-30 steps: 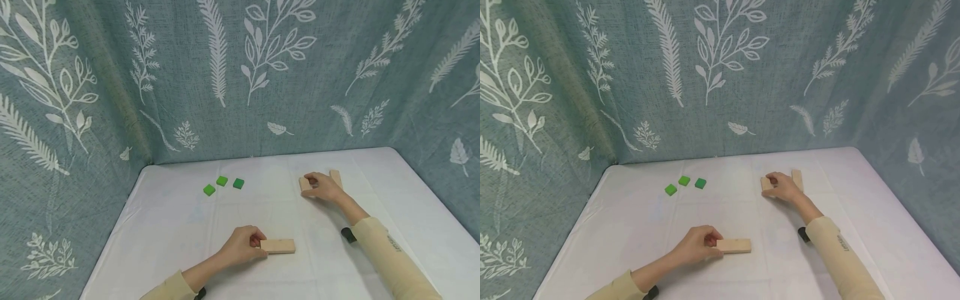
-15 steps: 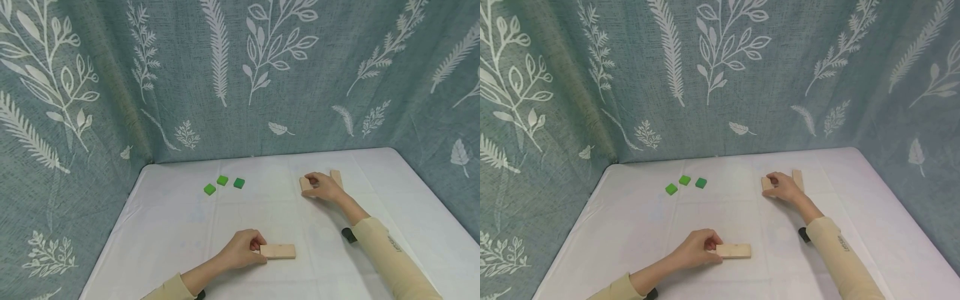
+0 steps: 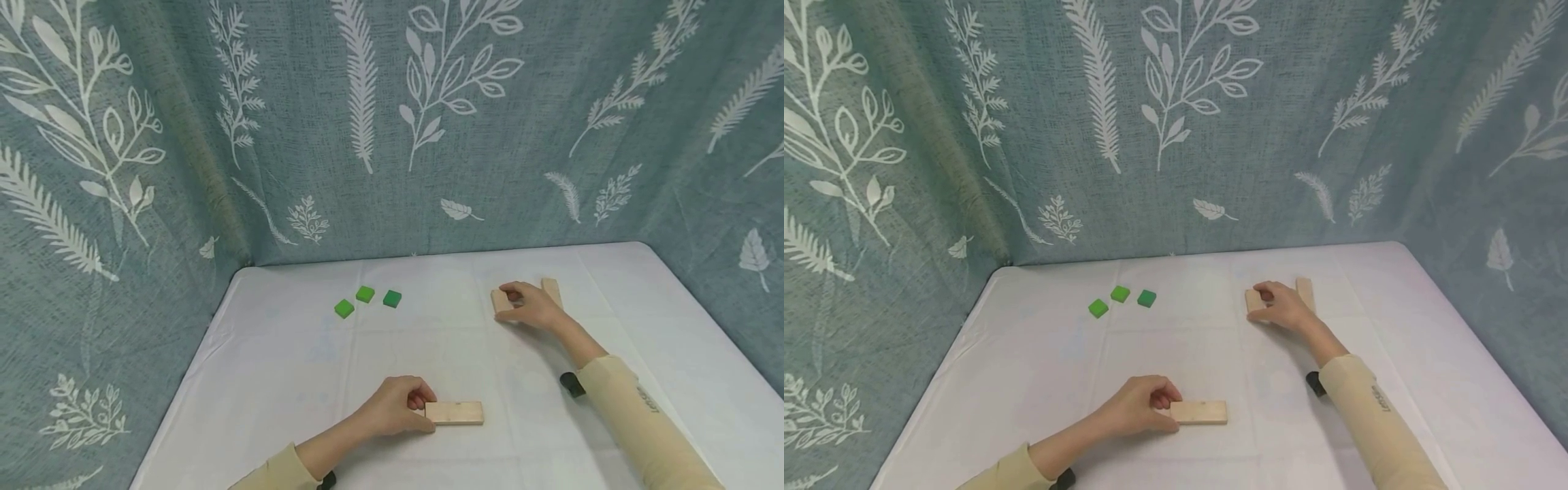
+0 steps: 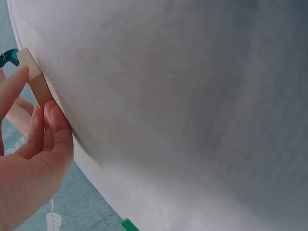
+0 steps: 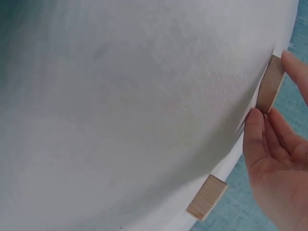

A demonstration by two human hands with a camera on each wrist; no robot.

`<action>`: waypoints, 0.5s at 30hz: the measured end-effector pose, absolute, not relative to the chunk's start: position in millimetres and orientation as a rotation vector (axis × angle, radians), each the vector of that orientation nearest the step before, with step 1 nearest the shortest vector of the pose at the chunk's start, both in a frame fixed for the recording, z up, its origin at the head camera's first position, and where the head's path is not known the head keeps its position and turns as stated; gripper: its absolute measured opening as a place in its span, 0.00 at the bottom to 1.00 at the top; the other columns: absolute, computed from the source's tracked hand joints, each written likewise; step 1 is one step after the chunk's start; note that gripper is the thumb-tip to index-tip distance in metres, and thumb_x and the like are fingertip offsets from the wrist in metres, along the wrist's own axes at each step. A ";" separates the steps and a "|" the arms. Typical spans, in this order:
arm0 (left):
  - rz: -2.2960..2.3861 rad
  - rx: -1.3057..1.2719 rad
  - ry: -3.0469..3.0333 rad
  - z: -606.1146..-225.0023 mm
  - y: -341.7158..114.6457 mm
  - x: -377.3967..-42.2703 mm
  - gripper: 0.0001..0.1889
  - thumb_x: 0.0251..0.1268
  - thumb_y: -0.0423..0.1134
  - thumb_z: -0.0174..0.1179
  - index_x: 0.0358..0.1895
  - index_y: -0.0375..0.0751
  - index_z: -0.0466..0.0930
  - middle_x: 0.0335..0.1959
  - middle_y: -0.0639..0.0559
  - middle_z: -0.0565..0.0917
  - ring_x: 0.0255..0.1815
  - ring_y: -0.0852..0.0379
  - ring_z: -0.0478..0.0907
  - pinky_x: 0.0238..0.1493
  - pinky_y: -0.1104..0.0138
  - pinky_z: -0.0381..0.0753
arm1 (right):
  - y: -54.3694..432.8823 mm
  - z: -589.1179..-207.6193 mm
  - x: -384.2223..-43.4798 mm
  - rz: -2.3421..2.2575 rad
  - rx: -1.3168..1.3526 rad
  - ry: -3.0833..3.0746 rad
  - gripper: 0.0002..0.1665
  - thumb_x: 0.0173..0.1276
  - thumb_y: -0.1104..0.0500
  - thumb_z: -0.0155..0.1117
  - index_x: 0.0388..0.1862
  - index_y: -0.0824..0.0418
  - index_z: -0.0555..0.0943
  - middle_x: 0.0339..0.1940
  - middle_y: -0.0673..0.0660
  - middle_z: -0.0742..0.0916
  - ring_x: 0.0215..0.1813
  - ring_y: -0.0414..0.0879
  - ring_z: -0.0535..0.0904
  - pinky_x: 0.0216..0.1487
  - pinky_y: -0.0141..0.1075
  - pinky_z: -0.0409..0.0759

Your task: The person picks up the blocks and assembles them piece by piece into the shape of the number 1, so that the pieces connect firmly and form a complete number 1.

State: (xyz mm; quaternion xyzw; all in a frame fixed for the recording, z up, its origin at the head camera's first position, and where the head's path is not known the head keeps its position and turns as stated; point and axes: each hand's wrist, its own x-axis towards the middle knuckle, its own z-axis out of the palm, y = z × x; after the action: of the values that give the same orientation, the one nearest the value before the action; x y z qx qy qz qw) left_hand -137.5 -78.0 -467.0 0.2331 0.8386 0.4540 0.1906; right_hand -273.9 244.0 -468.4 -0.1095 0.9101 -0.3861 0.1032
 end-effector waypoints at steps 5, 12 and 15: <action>1.289 0.637 2.327 -466.0 -81.7 -139.2 0.15 0.44 0.31 0.76 0.38 0.39 0.83 0.28 0.56 0.79 0.31 0.63 0.73 0.35 0.74 0.74 | 247.7 -466.8 -274.8 -1.178 -0.321 2.622 0.43 0.62 0.55 0.72 0.69 0.73 0.64 0.64 0.72 0.72 0.66 0.64 0.67 0.63 0.50 0.70; 1.326 0.588 2.258 -466.3 -86.1 -141.4 0.15 0.46 0.29 0.75 0.40 0.37 0.84 0.30 0.54 0.80 0.32 0.63 0.75 0.36 0.75 0.76 | 253.6 -464.1 -275.0 -1.242 -0.304 2.517 0.45 0.63 0.55 0.71 0.72 0.71 0.61 0.69 0.73 0.67 0.69 0.66 0.63 0.66 0.51 0.67; 1.328 0.574 2.246 -467.1 -87.2 -141.4 0.16 0.46 0.28 0.75 0.41 0.37 0.84 0.31 0.55 0.81 0.32 0.62 0.75 0.36 0.75 0.76 | 255.8 -464.5 -275.0 -1.269 -0.286 2.477 0.45 0.64 0.57 0.70 0.73 0.70 0.60 0.71 0.72 0.65 0.71 0.65 0.61 0.67 0.50 0.65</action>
State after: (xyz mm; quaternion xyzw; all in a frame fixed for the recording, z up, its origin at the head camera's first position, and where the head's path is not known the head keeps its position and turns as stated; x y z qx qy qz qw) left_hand -141.4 -87.2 -467.1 0.2089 0.8176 0.4834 0.2329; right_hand -275.0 255.8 -464.5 -0.1006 0.8723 -0.4470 0.1710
